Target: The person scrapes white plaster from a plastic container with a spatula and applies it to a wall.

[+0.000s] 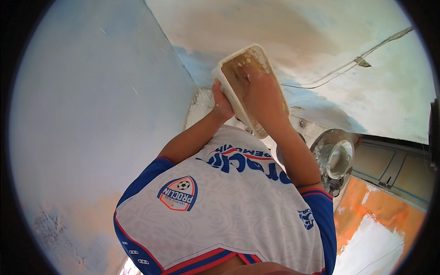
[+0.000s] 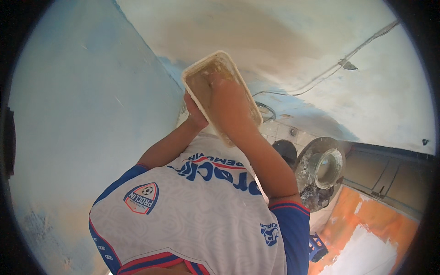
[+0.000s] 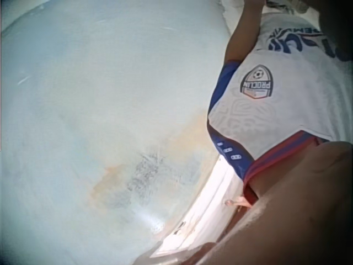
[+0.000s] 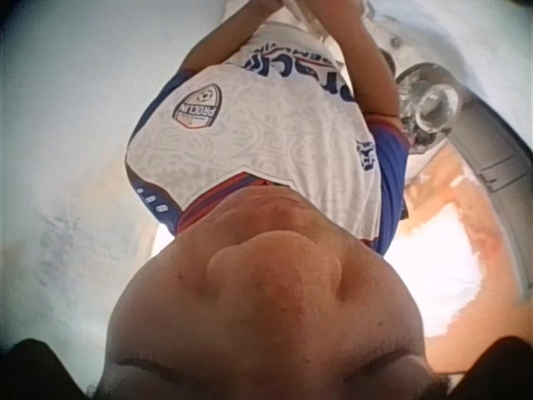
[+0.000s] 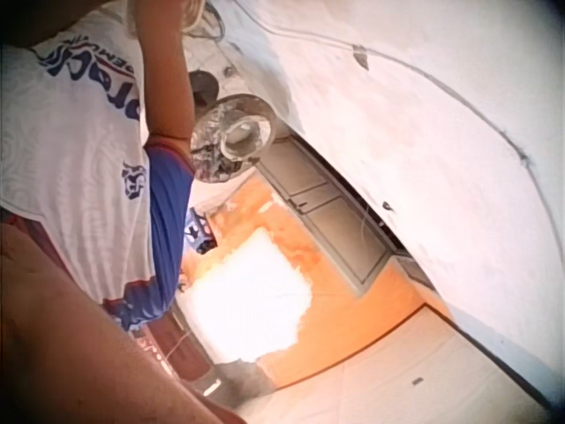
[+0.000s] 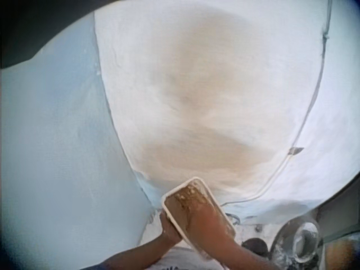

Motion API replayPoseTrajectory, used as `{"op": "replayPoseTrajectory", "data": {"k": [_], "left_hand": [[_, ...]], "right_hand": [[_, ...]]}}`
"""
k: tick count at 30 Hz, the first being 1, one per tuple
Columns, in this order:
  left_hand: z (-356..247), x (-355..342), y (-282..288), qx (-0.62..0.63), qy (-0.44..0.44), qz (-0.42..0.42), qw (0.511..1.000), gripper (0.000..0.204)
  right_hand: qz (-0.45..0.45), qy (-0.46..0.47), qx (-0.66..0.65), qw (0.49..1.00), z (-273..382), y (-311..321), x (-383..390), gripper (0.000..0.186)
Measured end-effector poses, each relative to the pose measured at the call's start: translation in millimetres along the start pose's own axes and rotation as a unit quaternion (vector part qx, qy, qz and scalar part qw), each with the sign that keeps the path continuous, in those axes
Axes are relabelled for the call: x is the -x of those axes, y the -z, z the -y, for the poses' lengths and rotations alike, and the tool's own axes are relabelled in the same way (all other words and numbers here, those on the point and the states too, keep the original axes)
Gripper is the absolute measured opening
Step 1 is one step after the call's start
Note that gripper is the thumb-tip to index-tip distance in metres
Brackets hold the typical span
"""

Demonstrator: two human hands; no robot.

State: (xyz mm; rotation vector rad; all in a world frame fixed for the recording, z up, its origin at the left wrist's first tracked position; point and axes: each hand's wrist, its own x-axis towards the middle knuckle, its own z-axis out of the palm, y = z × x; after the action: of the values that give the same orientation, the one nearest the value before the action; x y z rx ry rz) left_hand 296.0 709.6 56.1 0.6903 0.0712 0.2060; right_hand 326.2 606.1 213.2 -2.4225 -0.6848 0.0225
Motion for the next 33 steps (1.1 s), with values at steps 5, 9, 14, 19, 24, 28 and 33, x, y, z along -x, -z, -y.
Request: {"op": "replayPoseTrajectory", "data": {"k": [5,9,14,19,24,28,33], "left_hand": [[-29,-14,32,0.020,0.000,0.173,0.985,0.079],[-35,-12,41,0.063,0.032,0.071,0.995,0.085],[-54,-17,57,0.075,0.055,0.140,0.986,0.084],[-59,-16,61,0.072,0.069,0.082,0.992,0.088],[-60,-18,69,0.092,0.067,0.039,0.993,0.088],[-66,-19,69,0.042,0.052,0.069,0.995,0.089],[-69,-20,79,0.049,0.074,0.079,0.993,0.090]], "right_hand": [[-0.017,0.026,-0.053,0.998,30,-7,2,0.023],[-0.062,-0.007,0.013,0.998,35,-20,-11,0.021],[0.003,-0.028,-0.001,1.000,54,-31,-7,0.018],[-0.021,-0.026,-0.006,0.999,59,-27,-9,0.016],[0.001,-0.057,0.086,0.995,54,-44,-12,0.019],[0.003,-0.038,0.057,0.998,54,-51,-8,0.019],[0.006,-0.058,-0.048,0.997,71,-48,-4,0.018]]}}
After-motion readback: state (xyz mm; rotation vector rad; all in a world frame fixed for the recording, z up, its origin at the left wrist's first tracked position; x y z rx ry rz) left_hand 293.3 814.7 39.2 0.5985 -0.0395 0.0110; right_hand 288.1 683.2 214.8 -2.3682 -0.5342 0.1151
